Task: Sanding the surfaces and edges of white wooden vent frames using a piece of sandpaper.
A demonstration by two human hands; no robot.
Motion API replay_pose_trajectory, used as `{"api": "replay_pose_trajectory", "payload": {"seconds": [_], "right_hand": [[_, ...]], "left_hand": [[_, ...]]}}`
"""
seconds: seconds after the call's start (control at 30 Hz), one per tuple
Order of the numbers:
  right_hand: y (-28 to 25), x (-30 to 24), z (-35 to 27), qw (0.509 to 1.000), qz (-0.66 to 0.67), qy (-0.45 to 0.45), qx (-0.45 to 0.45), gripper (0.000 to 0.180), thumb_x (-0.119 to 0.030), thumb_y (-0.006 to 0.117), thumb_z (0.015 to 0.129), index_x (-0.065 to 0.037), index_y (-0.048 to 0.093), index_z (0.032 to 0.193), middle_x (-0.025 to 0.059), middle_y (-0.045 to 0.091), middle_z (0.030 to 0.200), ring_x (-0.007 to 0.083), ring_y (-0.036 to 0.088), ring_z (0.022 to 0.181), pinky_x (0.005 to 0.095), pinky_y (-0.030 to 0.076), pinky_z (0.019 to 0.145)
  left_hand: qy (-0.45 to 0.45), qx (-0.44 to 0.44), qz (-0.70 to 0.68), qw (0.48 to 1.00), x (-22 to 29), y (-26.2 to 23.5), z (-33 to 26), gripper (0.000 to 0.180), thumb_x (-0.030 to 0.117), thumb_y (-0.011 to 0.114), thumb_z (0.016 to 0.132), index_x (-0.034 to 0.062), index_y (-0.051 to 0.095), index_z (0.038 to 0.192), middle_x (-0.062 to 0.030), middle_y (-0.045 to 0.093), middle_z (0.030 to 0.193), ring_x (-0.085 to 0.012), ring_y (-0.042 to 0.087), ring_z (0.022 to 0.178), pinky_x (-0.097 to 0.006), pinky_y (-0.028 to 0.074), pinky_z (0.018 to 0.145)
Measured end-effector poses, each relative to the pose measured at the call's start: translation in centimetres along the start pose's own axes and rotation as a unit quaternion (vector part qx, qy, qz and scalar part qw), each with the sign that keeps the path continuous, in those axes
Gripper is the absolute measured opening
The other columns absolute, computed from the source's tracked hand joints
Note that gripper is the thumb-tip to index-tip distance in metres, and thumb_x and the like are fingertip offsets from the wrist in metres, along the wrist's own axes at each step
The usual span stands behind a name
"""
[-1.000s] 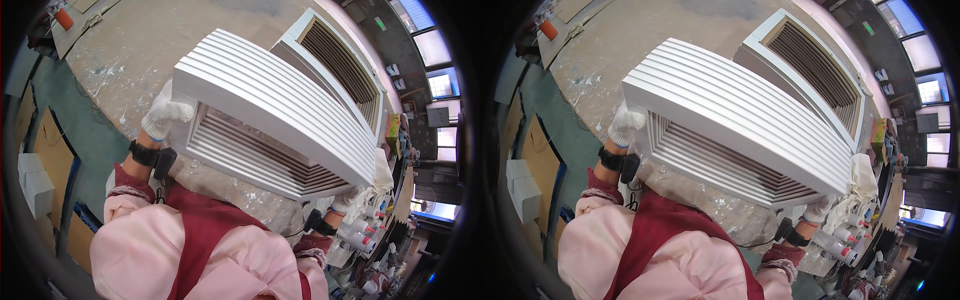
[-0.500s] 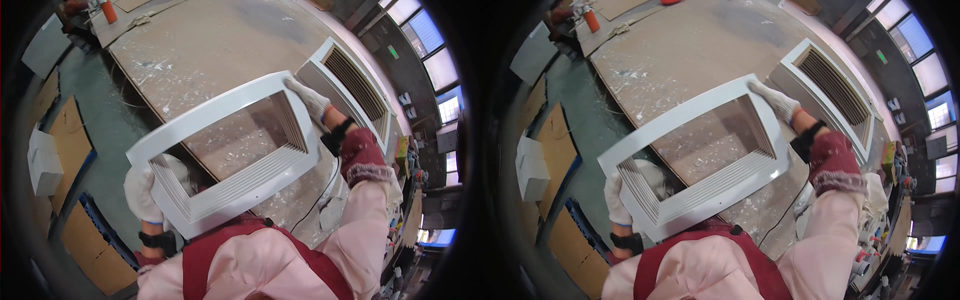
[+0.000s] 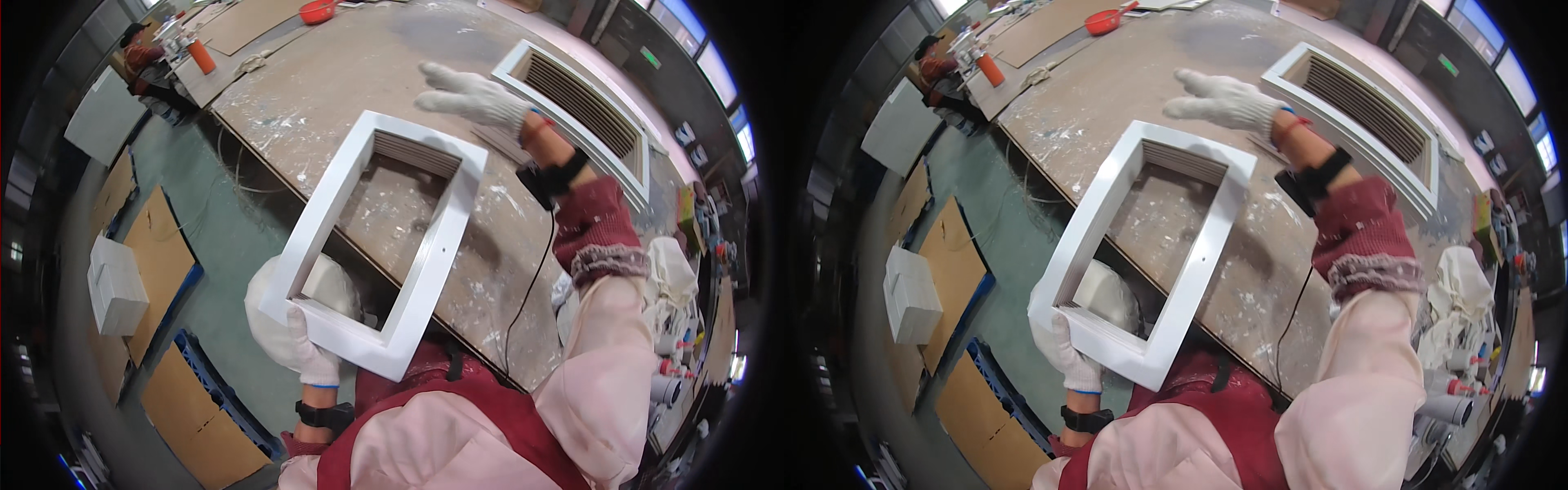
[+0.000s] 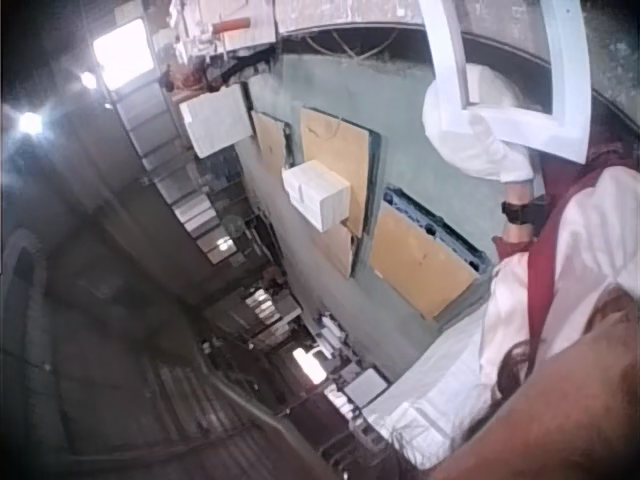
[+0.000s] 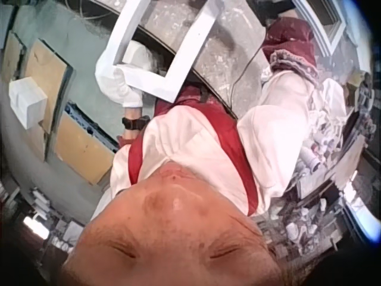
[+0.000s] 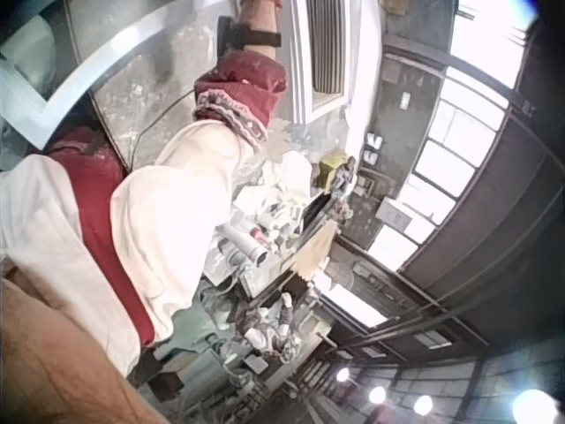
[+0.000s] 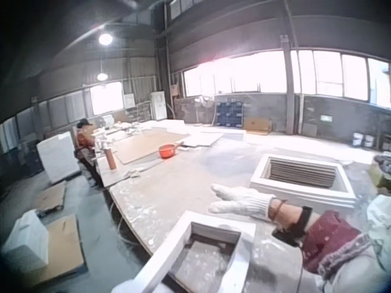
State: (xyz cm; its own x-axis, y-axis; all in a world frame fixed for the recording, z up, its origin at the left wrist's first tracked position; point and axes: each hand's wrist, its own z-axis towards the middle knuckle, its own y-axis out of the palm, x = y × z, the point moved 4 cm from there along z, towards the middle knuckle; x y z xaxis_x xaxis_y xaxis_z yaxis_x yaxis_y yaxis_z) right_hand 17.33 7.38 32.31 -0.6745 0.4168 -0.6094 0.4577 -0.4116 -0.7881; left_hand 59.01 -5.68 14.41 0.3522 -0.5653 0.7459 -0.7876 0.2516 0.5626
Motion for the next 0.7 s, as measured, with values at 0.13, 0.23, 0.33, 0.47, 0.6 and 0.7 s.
{"api": "replay_pose_trajectory", "payload": {"seconds": [0.13,0.23,0.33,0.47,0.6,0.7], "right_hand": [[0.1,2.0,-11.9,0.958,0.277,0.003,0.072,0.075,-0.045,0.06,0.097,0.001,0.034,0.151,0.0166,0.053,0.14,0.0254,0.053,0.126,0.0357,0.046,0.105],[3.3,4.9,-21.8,0.965,0.186,0.091,0.158,0.073,-0.04,0.06,0.095,0.001,0.037,0.151,0.0209,0.052,0.143,0.0281,0.049,0.134,0.0362,0.038,0.111],[6.7,6.6,-32.3,0.884,0.316,0.211,0.273,0.066,-0.025,0.058,0.099,0.002,0.031,0.153,0.0177,0.039,0.154,0.0263,0.042,0.139,0.0366,0.035,0.114],[13.3,5.1,-42.6,0.743,0.435,0.334,0.384,0.071,-0.029,0.052,0.101,0.0,0.018,0.157,0.0197,0.035,0.155,0.033,0.043,0.138,0.0435,0.042,0.109],[20.7,2.2,-43.0,0.756,0.468,0.306,0.339,0.075,-0.036,0.051,0.101,0.002,0.017,0.156,0.0235,0.033,0.155,0.0296,0.044,0.137,0.0377,0.04,0.11],[22.8,1.2,-39.8,0.834,0.332,0.262,0.354,0.073,-0.044,0.044,0.102,0.003,0.025,0.154,0.0226,0.032,0.157,0.032,0.029,0.147,0.0382,0.022,0.12]], "left_hand": [[-0.179,-0.026,-0.063,0.981,-4.8,1.2,-3.6,0.042,0.037,0.061,0.099,0.0076,0.054,0.128,-0.01,0.063,0.119,-0.0245,0.062,0.108,-0.04,0.053,0.095],[-0.316,-0.171,0.063,0.931,-7.1,3.2,-7.3,0.036,0.033,0.057,0.102,0.0062,0.054,0.125,-0.0092,0.062,0.116,-0.0229,0.064,0.104,-0.039,0.055,0.09],[-0.472,-0.481,0.14,0.726,-5.0,4.6,-9.0,0.05,0.028,0.064,0.098,-0.0004,0.049,0.137,-0.0078,0.061,0.125,-0.0193,0.06,0.115,-0.032,0.049,0.099],[-0.229,-0.411,0.446,0.762,2.7,2.3,-0.9,0.037,0.013,0.061,0.095,-0.0057,0.058,0.128,-0.0168,0.068,0.115,-0.024,0.067,0.103,-0.038,0.055,0.091],[0.008,-0.288,0.533,0.795,3.2,3.5,6.3,0.035,0.027,0.056,0.1,0.0006,0.063,0.122,-0.011,0.071,0.103,-0.0226,0.069,0.092,-0.037,0.058,0.08],[0.088,-0.367,0.647,0.662,-2.0,5.4,6.1,0.052,0.048,0.046,0.101,0.0049,0.059,0.127,-0.0094,0.069,0.106,-0.0219,0.068,0.094,-0.037,0.058,0.081]]}}
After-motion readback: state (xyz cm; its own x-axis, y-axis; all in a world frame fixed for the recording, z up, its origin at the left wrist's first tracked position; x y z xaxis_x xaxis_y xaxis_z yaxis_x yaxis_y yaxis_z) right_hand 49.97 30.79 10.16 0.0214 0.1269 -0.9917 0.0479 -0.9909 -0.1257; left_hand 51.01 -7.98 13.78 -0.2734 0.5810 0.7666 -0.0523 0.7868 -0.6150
